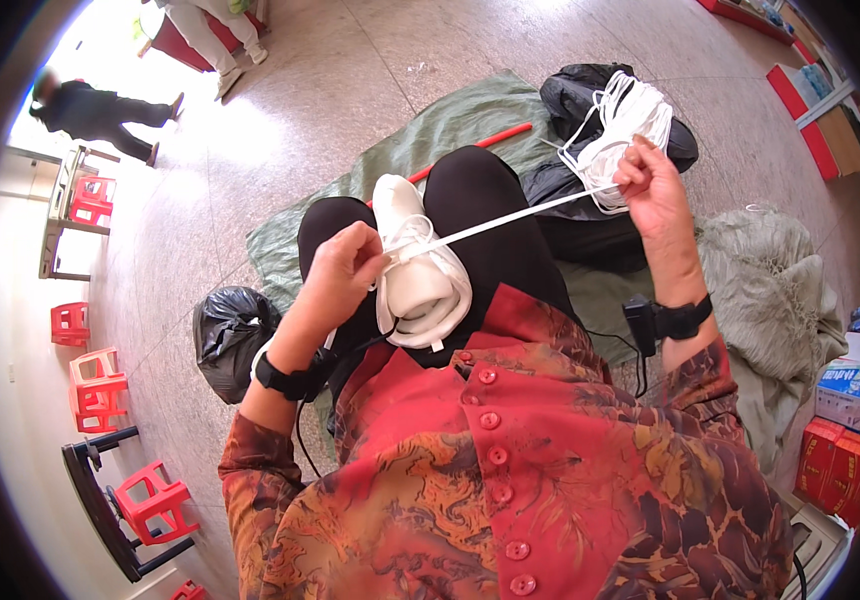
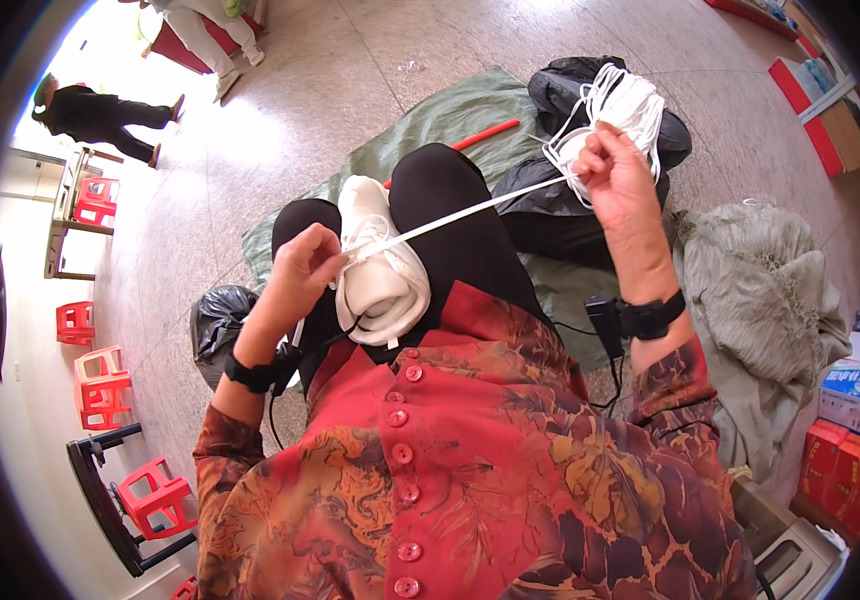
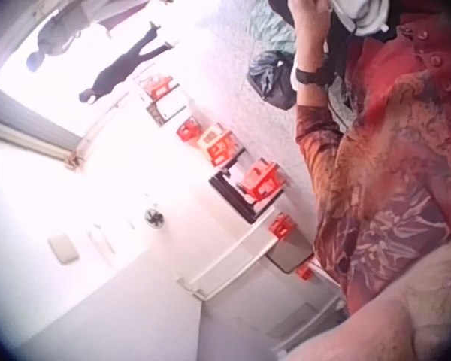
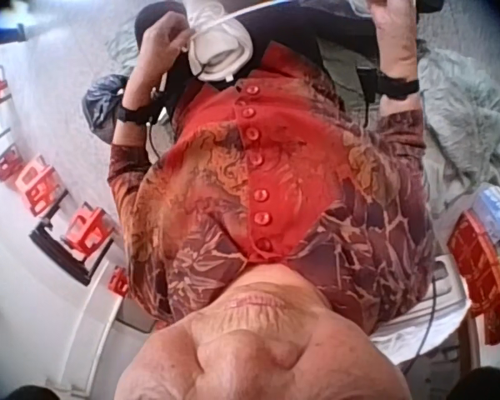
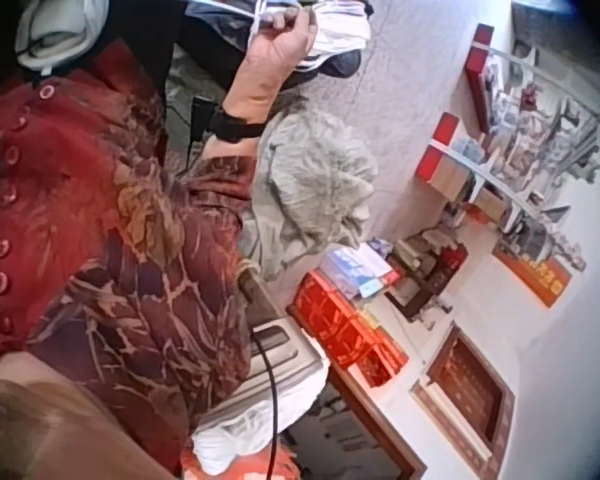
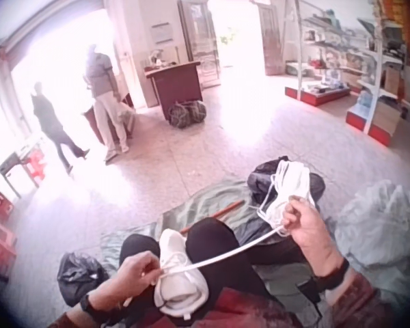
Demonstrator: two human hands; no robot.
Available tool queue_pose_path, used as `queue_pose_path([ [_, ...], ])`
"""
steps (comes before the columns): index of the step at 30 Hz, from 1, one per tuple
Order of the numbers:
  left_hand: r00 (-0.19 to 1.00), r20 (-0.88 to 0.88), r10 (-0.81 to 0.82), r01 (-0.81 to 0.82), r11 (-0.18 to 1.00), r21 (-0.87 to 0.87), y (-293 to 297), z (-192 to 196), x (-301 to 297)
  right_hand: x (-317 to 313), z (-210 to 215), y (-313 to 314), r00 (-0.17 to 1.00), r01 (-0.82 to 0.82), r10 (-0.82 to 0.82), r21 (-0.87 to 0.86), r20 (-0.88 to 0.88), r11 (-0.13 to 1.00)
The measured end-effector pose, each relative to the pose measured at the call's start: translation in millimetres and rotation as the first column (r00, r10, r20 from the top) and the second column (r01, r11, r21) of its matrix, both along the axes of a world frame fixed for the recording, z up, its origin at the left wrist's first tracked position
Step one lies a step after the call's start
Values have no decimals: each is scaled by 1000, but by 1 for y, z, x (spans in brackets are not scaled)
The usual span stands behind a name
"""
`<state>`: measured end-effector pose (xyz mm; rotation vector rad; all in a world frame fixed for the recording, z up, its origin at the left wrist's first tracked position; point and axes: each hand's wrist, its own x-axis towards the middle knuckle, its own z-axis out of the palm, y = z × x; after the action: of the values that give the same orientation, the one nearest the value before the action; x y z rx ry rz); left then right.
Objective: Lacing multiple pairs of white athletic shoes.
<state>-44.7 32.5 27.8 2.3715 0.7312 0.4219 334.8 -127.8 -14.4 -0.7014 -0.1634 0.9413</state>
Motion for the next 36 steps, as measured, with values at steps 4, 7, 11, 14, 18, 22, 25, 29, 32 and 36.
queue_pose_path([
  [4,997,-71,28,-54,916,-398,6,1,-1,19,2,-14,997,-64,61,50,53,997],
  [7,994,-66,-89,98,982,159,0,-8,3,36,8,-28,995,28,-27,-3,97,1000],
  [11,996,-39,-75,82,966,245,-23,-19,-5,68,3,-58,975,159,-146,-64,168,985],
  [14,1000,28,5,-8,996,89,-28,-18,-12,66,-34,-73,979,164,-131,-228,153,960],
  [18,993,40,112,-107,988,-108,-4,-10,0,34,-75,-72,951,8,179,-598,253,802],
  [22,994,-112,12,-56,915,-399,25,-3,28,-9,-53,-55,89,397,702,-671,707,626],
  [25,982,-175,-66,-39,843,-536,30,4,39,-64,-11,-34,-247,355,454,-356,856,864],
  [29,971,-207,-121,66,965,-253,22,9,45,-164,31,-3,-120,-221,375,-393,919,892],
  [32,960,-270,-75,129,974,187,20,9,48,-218,42,26,-387,-247,467,-577,795,778],
  [36,995,-99,15,27,913,406,24,4,49,-241,38,51,-375,-218,450,-549,810,807],
])
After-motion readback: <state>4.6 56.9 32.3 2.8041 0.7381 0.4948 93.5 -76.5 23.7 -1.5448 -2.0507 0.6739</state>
